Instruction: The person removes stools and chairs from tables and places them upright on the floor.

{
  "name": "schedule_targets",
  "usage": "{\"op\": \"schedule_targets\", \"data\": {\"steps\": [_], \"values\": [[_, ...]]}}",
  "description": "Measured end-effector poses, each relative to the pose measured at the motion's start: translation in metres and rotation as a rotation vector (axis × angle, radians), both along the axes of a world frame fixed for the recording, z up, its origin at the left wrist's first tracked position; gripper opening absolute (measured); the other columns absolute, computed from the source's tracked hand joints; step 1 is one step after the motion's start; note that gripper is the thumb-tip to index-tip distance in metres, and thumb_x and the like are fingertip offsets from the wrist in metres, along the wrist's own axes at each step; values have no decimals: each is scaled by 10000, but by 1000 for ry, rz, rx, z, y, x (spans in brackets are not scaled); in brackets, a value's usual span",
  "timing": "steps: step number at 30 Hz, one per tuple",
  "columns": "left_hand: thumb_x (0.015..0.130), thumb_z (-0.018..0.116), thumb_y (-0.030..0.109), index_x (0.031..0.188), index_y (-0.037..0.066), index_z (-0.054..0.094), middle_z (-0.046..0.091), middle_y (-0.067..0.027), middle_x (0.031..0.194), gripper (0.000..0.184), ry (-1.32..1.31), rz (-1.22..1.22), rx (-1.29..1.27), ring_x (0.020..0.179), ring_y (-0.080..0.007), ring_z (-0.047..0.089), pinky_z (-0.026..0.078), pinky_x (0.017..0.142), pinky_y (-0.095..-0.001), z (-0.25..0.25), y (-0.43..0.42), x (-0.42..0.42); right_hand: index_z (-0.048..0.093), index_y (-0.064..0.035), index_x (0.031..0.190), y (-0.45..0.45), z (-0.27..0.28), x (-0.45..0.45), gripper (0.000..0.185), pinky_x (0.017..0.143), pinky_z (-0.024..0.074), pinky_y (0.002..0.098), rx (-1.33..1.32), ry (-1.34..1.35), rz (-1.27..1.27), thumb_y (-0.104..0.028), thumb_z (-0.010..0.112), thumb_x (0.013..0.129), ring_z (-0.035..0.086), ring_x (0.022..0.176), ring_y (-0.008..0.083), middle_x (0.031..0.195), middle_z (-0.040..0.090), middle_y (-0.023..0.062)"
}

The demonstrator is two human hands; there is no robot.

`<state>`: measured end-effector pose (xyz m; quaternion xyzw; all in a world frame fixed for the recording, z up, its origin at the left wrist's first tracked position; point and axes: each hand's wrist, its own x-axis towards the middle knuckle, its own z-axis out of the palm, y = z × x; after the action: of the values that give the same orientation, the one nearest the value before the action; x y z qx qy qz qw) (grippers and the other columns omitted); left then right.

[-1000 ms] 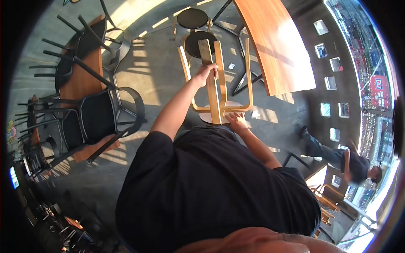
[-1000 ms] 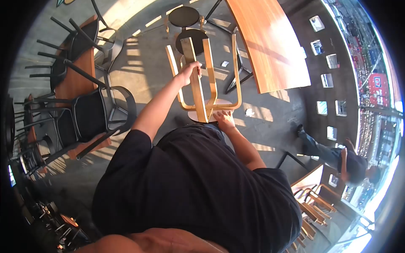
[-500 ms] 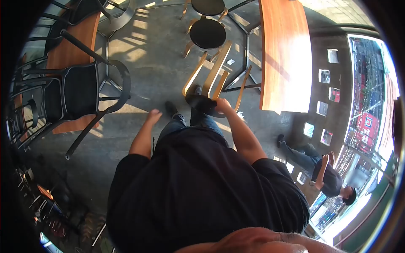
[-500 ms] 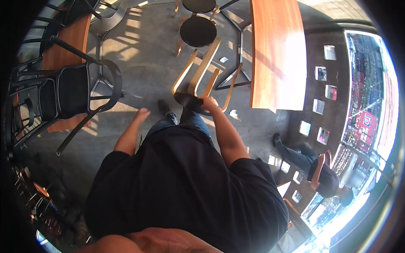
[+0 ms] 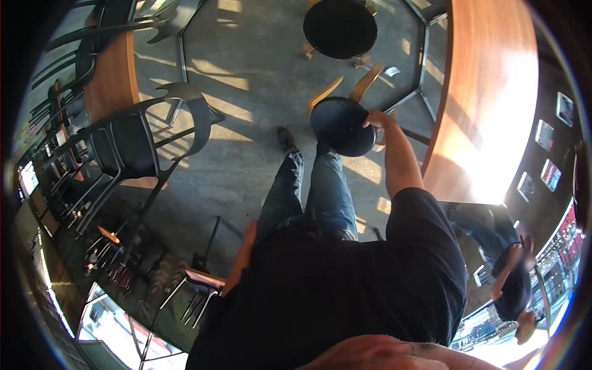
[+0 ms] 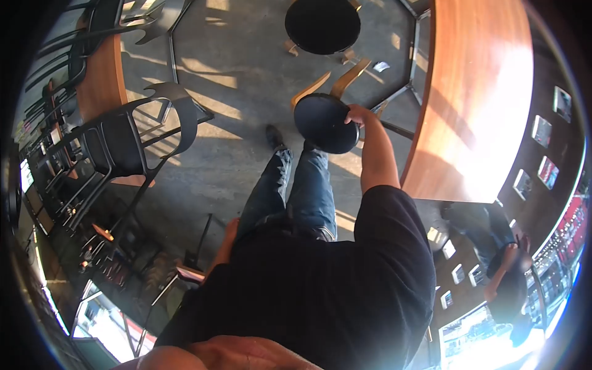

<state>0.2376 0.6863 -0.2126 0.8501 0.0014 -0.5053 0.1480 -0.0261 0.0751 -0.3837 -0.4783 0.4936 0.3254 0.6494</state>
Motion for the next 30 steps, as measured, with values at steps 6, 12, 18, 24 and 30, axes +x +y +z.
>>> {"op": "schedule_targets", "data": {"steps": [6,12,18,24,30], "values": [[875,496,200,1001,9,628,635,-90,893,264,-32,72,171,822,-184,597,456,723,-297,65,-60,-21,530,-134,1203,-54,-49,0,605,750,489,484,-26,28,-78,-96,681,618,597,937,301,1033,609,92],[861,497,222,1019,7,631,645,-99,903,299,-113,-27,62,848,-189,599,455,765,-304,58,-53,-25,524,-33,1153,-86,-74,-40,586,825,468,413,-436,23,148,-91,687,594,591,981,361,1044,609,202],[838,504,203,980,10,650,661,-120,872,281,-197,77,50,831,-197,624,464,764,-301,49,-67,-30,544,-6,1057,-76,-40,-36,488,884,434,434,-872,105,-73,-210,673,633,546,1038,395,1046,591,247],[823,519,208,949,47,669,666,-118,889,253,-203,203,99,834,-205,632,472,750,-315,36,-77,-29,608,-58,898,-42,-91,-18,179,575,469,346,-574,-137,-137,-189,625,778,560,610,186,719,559,39],[798,552,161,941,52,653,654,-108,813,205,-306,340,-211,781,-210,630,478,721,-335,3,-114,-3,626,-130,864,30,-11,104,97,438,416,237,-185,-212,-172,-96,561,801,537,532,101,667,602,5]]}}
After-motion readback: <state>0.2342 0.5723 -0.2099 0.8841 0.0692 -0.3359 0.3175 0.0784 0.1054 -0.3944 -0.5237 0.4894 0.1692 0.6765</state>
